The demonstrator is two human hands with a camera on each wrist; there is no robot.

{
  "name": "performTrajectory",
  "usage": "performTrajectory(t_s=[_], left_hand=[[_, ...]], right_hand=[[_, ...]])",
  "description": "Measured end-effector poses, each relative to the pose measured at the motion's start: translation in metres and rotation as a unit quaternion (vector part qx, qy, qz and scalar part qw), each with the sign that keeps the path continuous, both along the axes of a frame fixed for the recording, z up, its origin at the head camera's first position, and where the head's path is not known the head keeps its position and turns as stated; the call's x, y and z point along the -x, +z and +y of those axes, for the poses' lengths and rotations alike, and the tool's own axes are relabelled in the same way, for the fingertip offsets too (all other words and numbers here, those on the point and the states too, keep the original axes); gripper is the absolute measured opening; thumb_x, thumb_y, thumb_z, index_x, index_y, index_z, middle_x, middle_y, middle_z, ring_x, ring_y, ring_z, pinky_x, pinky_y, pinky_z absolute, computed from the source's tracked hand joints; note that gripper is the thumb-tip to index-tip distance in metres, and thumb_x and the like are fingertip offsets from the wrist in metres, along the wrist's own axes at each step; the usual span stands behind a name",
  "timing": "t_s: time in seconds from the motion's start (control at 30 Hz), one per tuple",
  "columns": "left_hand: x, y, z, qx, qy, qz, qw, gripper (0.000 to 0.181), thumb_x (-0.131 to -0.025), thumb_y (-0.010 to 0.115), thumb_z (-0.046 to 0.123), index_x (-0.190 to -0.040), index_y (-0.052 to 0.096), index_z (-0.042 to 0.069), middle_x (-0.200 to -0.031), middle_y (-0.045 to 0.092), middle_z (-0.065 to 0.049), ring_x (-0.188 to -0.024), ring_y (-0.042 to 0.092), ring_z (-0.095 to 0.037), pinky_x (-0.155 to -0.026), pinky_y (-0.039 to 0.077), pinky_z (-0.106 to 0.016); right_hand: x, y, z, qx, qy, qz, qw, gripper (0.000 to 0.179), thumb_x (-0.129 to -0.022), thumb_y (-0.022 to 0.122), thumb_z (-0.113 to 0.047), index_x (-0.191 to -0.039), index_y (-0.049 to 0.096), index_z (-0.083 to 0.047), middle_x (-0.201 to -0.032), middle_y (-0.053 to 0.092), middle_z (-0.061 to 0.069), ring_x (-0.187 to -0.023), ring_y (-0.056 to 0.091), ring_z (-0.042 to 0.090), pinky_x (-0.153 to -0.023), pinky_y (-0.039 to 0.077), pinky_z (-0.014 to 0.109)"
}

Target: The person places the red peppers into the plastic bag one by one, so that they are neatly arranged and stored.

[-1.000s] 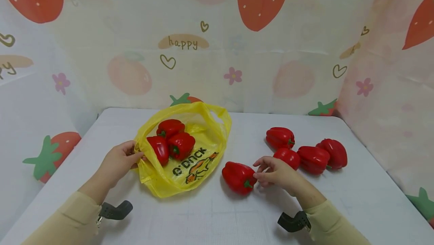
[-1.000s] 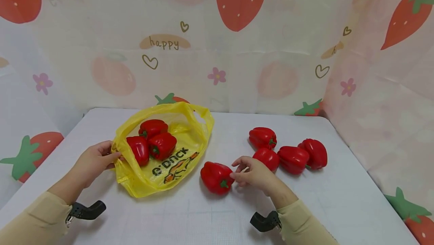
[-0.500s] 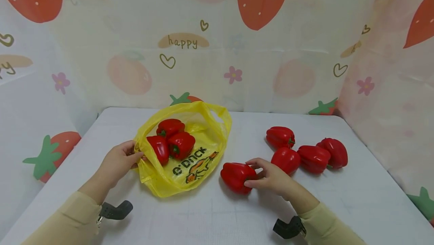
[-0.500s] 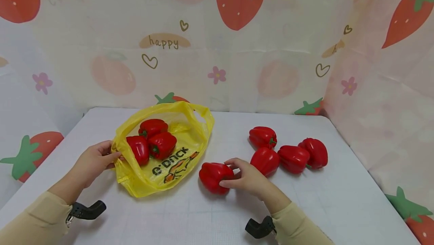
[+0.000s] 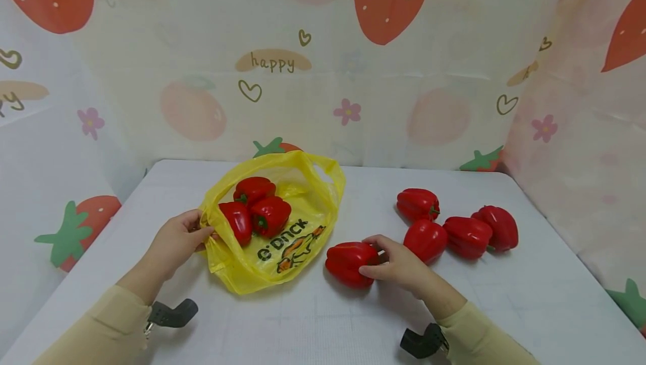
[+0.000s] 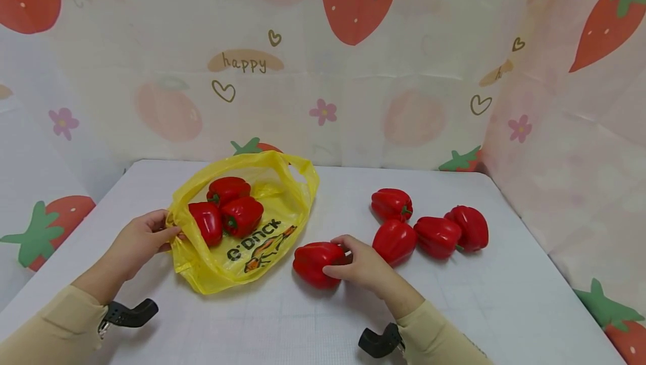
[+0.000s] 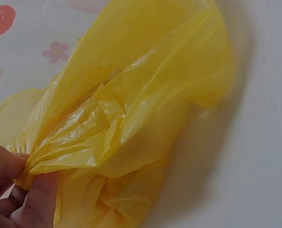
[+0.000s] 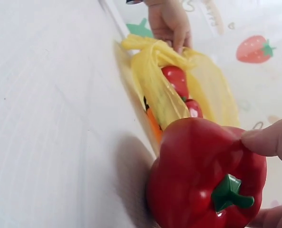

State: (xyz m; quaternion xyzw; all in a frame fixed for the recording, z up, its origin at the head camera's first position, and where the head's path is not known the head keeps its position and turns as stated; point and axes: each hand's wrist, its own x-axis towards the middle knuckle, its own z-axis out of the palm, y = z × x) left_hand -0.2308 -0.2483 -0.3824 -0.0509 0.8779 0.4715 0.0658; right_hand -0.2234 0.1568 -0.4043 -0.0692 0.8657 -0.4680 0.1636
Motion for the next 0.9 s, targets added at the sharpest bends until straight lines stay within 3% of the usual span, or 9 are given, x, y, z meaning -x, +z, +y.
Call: performTrajectory(t_s=[0.23,0.4,0.9], left_hand=[[0.0,0.0004,0.0002,0.002,0.0,-0.002,1.0,0.041,-0.092,0.054,0.026,-0.125,0.046,0.003,-0.119,0.051,-0.017,-0.1,0.053,-0.025,-0.084,0.051,-0.034],[0.0005,-0.0002,0.0,0.001,0.0,-0.005,1.0,0.042,-0.092,0.055,0.026,-0.126,0.046,0.003,-0.121,0.05,-0.017,-0.101,0.053,-0.025,-0.085,0.05,-0.034],[-0.0005,-0.0001,-0.0005,-0.001,0.0,-0.005,1.0,0.043,-0.092,0.054,0.027,-0.127,0.045,0.004,-0.121,0.05,-0.017,-0.101,0.052,-0.025,-0.084,0.051,-0.033]], right_hand=[[-0.0002,0.0013,0.0025,0.037,0.048,0.005,0.9982,0.067,-0.074,0.073,-0.018,-0.133,0.042,-0.01,-0.117,0.054,0.006,-0.104,0.052,0.024,-0.078,0.052,0.037],[-0.001,0.0013,0.0021,0.04,0.06,-0.002,0.9974,0.073,-0.073,0.074,-0.015,-0.136,0.038,-0.011,-0.122,0.052,0.007,-0.109,0.05,0.025,-0.08,0.052,0.038],[-0.0015,0.0029,-0.0037,0.014,0.033,0.002,0.9994,0.064,-0.069,0.079,-0.023,-0.125,0.049,-0.016,-0.11,0.057,0.003,-0.102,0.052,0.022,-0.078,0.052,0.036]])
